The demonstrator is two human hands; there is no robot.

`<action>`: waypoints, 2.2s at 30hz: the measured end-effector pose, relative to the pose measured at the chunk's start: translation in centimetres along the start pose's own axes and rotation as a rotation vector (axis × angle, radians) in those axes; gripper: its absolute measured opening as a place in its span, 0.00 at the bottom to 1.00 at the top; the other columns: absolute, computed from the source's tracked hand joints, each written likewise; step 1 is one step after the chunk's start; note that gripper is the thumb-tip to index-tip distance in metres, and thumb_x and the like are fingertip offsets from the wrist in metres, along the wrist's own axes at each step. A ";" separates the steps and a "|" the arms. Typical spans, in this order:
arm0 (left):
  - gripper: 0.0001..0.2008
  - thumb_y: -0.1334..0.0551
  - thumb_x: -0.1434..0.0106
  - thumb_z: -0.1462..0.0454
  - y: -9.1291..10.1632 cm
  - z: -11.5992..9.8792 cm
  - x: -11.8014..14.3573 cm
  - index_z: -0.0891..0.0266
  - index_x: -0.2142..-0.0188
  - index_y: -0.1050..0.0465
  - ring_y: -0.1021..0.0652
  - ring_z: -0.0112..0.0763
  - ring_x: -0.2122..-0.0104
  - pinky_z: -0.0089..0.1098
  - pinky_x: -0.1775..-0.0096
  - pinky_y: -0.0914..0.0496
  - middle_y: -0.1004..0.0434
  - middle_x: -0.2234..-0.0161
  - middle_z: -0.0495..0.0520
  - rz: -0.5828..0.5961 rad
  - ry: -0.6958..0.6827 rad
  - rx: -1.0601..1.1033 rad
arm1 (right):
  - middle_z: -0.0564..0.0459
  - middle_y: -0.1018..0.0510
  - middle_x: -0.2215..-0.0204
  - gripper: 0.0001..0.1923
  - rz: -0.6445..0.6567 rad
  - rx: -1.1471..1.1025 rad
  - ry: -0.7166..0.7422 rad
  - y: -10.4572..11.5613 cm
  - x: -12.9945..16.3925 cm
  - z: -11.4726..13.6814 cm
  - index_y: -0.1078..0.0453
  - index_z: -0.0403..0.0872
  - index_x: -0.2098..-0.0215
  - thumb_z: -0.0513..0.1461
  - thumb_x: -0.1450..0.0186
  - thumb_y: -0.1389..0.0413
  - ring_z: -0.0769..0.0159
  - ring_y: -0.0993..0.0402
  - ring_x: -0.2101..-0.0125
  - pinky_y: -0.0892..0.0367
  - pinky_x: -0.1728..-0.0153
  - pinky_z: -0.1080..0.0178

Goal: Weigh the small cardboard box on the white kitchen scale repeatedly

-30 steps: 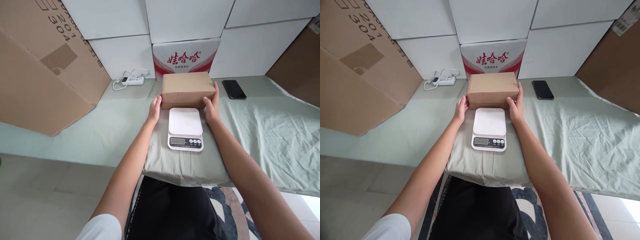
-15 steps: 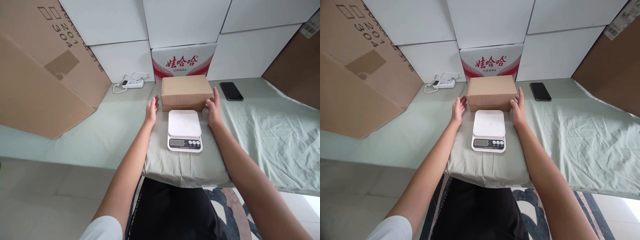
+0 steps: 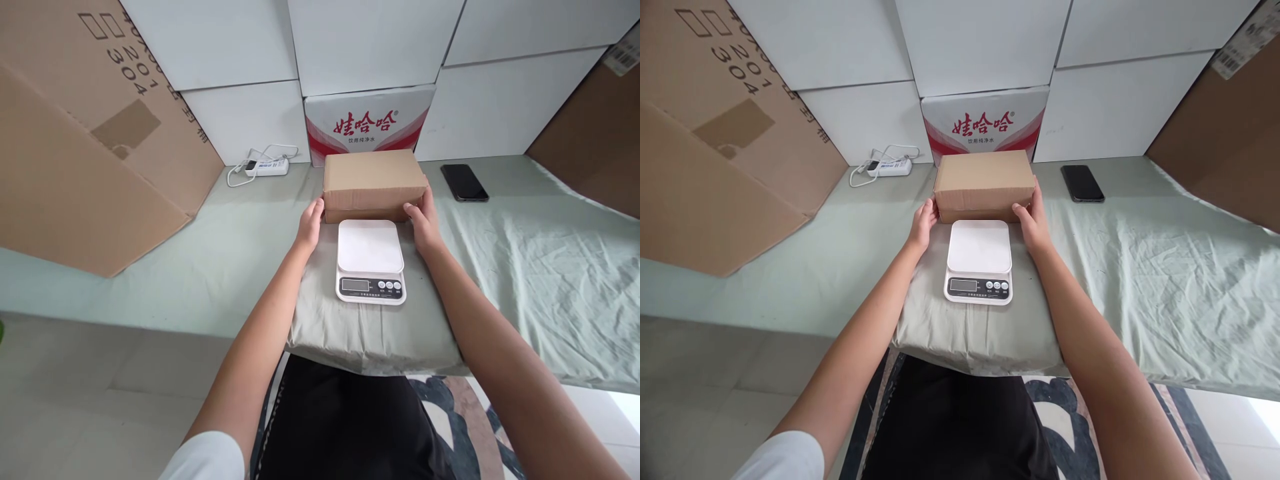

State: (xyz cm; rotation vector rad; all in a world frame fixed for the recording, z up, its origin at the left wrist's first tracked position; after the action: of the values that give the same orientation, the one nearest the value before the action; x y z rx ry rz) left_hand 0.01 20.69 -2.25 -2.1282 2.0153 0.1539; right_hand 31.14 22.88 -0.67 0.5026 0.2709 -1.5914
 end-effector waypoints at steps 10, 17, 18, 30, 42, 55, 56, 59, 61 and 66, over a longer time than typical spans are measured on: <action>0.49 0.39 0.37 0.24 0.7 -1.6 0.1 0.58 0.35 0.19 0.26 0.58 0.22 0.53 0.22 0.32 0.20 0.27 0.66 -0.033 -0.139 -0.003 | 0.49 0.39 0.15 0.62 0.006 -0.014 0.113 -0.3 0.2 1.6 0.50 0.62 0.16 0.70 0.41 0.35 0.42 0.48 0.14 0.46 0.14 0.36; 0.46 0.40 0.30 0.28 0.4 -6.1 3.4 0.57 0.29 0.22 0.26 0.58 0.22 0.55 0.22 0.32 0.22 0.25 0.66 0.009 -0.280 -0.081 | 0.58 0.43 0.14 0.59 -0.004 0.010 0.099 1.3 2.8 6.1 0.53 0.72 0.15 0.69 0.38 0.36 0.39 0.43 0.16 0.36 0.19 0.34; 0.46 0.41 0.29 0.29 0.4 -6.8 4.5 0.57 0.28 0.23 0.25 0.58 0.23 0.54 0.23 0.31 0.22 0.25 0.66 0.026 -0.287 -0.082 | 0.61 0.46 0.13 0.58 0.004 0.019 0.097 1.7 3.9 6.8 0.53 0.74 0.15 0.69 0.36 0.36 0.40 0.43 0.16 0.35 0.19 0.34; 0.40 0.41 0.25 0.34 2.2 -6.1 14.7 0.57 0.28 0.22 0.23 0.59 0.24 0.55 0.24 0.27 0.20 0.27 0.67 0.048 -0.276 -0.072 | 0.49 0.42 0.15 0.56 -0.039 0.065 0.156 2.8 11.8 7.7 0.51 0.65 0.15 0.64 0.34 0.34 0.39 0.52 0.13 0.47 0.15 0.32; 0.43 0.41 0.27 0.31 1.6 -6.1 14.0 0.56 0.27 0.23 0.24 0.60 0.23 0.55 0.23 0.28 0.20 0.26 0.66 0.080 -0.221 -0.109 | 0.46 0.37 0.21 0.51 -0.067 0.103 0.129 2.8 11.9 8.5 0.45 0.68 0.21 0.67 0.35 0.35 0.32 0.43 0.18 0.36 0.21 0.27; 0.42 0.41 0.26 0.32 1.6 -6.0 13.9 0.55 0.27 0.24 0.26 0.60 0.22 0.54 0.22 0.29 0.23 0.25 0.66 0.081 -0.238 -0.113 | 0.46 0.31 0.25 0.48 -0.117 0.159 0.190 3.3 11.9 8.8 0.42 0.69 0.21 0.66 0.34 0.38 0.32 0.34 0.24 0.29 0.27 0.28; 0.42 0.41 0.26 0.33 1.7 -6.0 13.9 0.55 0.26 0.24 0.27 0.60 0.21 0.54 0.22 0.30 0.24 0.23 0.66 0.073 -0.245 -0.114 | 0.46 0.30 0.26 0.48 -0.122 0.150 0.200 3.4 11.9 8.8 0.43 0.70 0.20 0.66 0.34 0.38 0.33 0.31 0.26 0.28 0.29 0.28; 0.43 0.40 0.26 0.32 2.6 -5.9 13.8 0.53 0.24 0.28 0.33 0.59 0.18 0.54 0.20 0.34 0.31 0.19 0.64 0.020 -0.254 -0.109 | 0.47 0.26 0.30 0.49 -0.143 0.124 0.213 3.9 11.8 8.5 0.47 0.73 0.19 0.66 0.34 0.39 0.36 0.24 0.32 0.25 0.32 0.29; 0.44 0.41 0.27 0.32 3.0 -5.7 13.8 0.52 0.22 0.30 0.34 0.58 0.18 0.54 0.19 0.35 0.33 0.18 0.63 -0.001 -0.247 -0.099 | 0.48 0.24 0.31 0.49 -0.144 0.108 0.212 4.1 11.8 8.4 0.47 0.75 0.18 0.66 0.33 0.39 0.37 0.22 0.33 0.26 0.31 0.28; 0.44 0.41 0.27 0.31 2.1 -5.6 13.8 0.54 0.24 0.27 0.28 0.60 0.21 0.56 0.21 0.31 0.26 0.22 0.67 0.062 -0.204 -0.091 | 0.50 0.32 0.22 0.49 -0.088 0.094 0.187 3.6 11.6 8.5 0.45 0.72 0.17 0.65 0.32 0.38 0.31 0.36 0.21 0.38 0.22 0.23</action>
State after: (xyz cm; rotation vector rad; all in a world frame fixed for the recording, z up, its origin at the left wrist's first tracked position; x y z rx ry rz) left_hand -1.64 5.94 0.01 -2.0100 1.9900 0.4607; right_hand 33.13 8.37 1.70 0.7223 0.3645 -1.6497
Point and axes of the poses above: each hand's wrist, its own x-axis away from the middle knuckle, its own y-axis out of the back of the hand, z = x × y, the point moved 10 cm from there along -x, towards the middle knuckle
